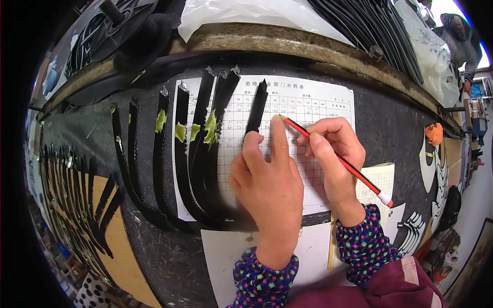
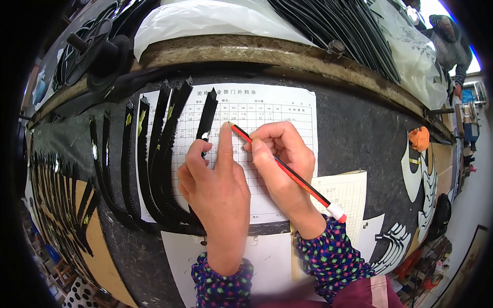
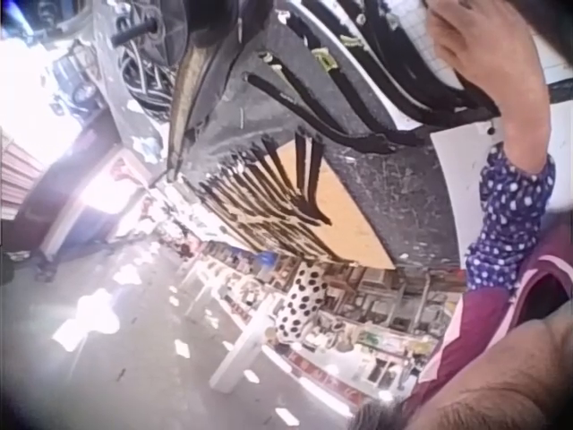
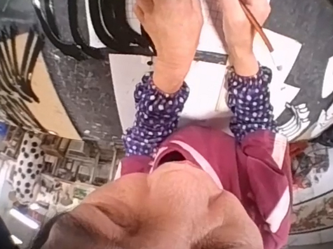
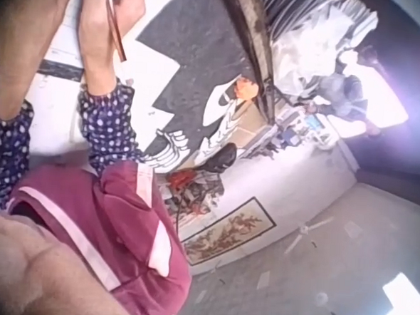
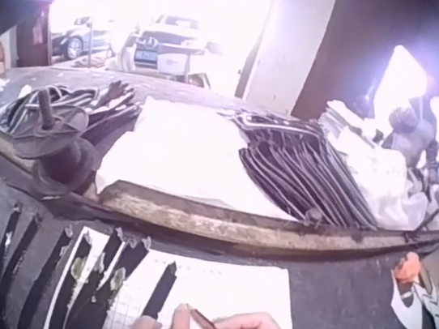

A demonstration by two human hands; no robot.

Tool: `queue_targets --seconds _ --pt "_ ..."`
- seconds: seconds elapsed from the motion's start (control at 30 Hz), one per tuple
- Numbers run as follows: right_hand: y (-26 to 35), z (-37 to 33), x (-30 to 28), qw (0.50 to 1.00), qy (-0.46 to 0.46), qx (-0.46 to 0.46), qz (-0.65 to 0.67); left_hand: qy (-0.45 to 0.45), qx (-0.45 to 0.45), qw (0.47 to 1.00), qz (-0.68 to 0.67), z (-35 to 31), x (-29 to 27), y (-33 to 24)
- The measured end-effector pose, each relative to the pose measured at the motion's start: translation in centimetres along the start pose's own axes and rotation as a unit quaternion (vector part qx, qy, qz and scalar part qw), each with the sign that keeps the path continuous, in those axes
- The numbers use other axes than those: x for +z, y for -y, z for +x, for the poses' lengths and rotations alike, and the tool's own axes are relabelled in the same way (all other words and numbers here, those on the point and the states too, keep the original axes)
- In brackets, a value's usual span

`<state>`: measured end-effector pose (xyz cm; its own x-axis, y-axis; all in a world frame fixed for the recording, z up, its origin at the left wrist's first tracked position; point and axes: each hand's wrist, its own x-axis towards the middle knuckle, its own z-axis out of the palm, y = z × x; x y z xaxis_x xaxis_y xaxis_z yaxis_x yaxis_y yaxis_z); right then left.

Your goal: Organizing and tallying shoe components at a workbench, recording quantities in a notebook and on a log sheet.

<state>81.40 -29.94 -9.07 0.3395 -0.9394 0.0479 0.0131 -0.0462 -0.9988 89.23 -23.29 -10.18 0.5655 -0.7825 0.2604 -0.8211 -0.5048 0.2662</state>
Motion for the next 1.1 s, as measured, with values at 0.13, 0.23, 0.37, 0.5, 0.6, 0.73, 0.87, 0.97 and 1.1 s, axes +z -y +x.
queue_targets --seconds 0.13,0.23,0.37,0.5,0.6,0.73,0.87,0.97,1.1 --pt "0.2 0.1 0.0 1.000 0.001 0.014 0.020 0.004 -0.003 1.000 -0.001 0.1 -0.1 -0.1" --pt "0.3 0.3 -0.3 1.000 -0.003 0.010 0.012 0.005 -0.003 1.000 0.000 0.3 -0.3 -0.5" --pt "0.3 0.6 -0.4 1.000 0.000 -0.004 0.014 0.002 0.001 1.000 -0.003 0.4 -0.3 -0.7" --pt "0.4 0.7 -0.4 1.000 -0.003 0.003 0.020 0.018 -0.002 1.000 -0.006 0.6 -0.5 -0.8" --pt "0.4 0.9 -0.6 1.000 -0.006 0.001 0.012 0.019 0.002 1.000 -0.011 0.7 -0.5 -0.8" --pt "0.6 1.0 -0.5 1.000 -0.007 0.006 0.013 0.027 0.003 1.000 -0.015 0.7 -0.4 -0.8" --pt "0.8 1.0 -0.8 1.000 -0.004 0.010 -0.016 0.031 0.005 0.999 -0.016 0.8 -0.6 -1.1" --pt "1.0 1.0 -0.9 1.000 -0.001 0.003 -0.017 0.021 0.009 1.000 -0.018 0.9 -0.6 -1.2" --pt "0.8 1.1 -1.0 1.000 -0.002 0.009 -0.013 0.022 0.008 1.000 -0.017 0.8 -0.3 -1.2"
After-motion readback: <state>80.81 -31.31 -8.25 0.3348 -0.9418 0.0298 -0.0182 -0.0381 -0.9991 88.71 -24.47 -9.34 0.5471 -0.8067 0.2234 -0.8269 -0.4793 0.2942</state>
